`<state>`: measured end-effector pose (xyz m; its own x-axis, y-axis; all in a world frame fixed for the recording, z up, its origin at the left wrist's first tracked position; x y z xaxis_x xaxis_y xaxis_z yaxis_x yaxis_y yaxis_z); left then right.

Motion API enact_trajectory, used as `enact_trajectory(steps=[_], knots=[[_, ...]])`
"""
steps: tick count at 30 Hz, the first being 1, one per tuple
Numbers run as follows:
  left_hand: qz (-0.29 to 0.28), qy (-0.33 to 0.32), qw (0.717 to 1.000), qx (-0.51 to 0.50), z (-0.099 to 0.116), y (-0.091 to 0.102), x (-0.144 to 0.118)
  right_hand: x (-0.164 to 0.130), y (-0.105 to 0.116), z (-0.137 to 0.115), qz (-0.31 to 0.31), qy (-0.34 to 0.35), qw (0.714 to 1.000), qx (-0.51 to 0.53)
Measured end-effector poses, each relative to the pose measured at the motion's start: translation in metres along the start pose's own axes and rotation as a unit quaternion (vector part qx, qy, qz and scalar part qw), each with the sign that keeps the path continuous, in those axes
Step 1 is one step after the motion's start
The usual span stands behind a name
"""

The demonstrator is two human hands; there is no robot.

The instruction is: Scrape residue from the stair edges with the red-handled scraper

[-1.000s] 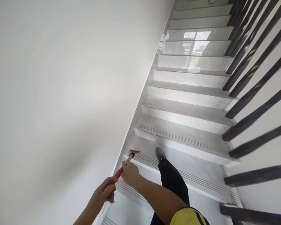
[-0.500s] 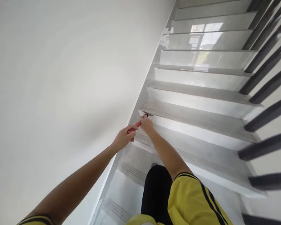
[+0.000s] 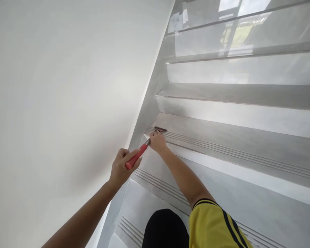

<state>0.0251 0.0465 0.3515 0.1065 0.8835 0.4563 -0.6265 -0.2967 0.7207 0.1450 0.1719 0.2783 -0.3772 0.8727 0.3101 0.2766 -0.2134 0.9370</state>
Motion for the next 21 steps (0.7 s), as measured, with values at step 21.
enact_trajectory(steps=[21], knots=[[-0.070, -0.076, 0.989, -0.109, 0.072, -0.011, 0.104, 0.042, 0.015, 0.047, -0.013, -0.058, 0.997, 0.042]])
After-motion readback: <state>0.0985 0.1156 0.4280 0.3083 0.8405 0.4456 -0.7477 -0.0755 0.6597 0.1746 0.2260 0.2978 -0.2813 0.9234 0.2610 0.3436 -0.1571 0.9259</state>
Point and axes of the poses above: each hand's wrist, its own x-axis towards the middle knuckle, its own y-axis out of the back of the hand, z = x × y, the point moved 8 cm from there along x, towards the middle knuckle, and after that the axes turned 7 degrees about y, right-handed, at the moved point
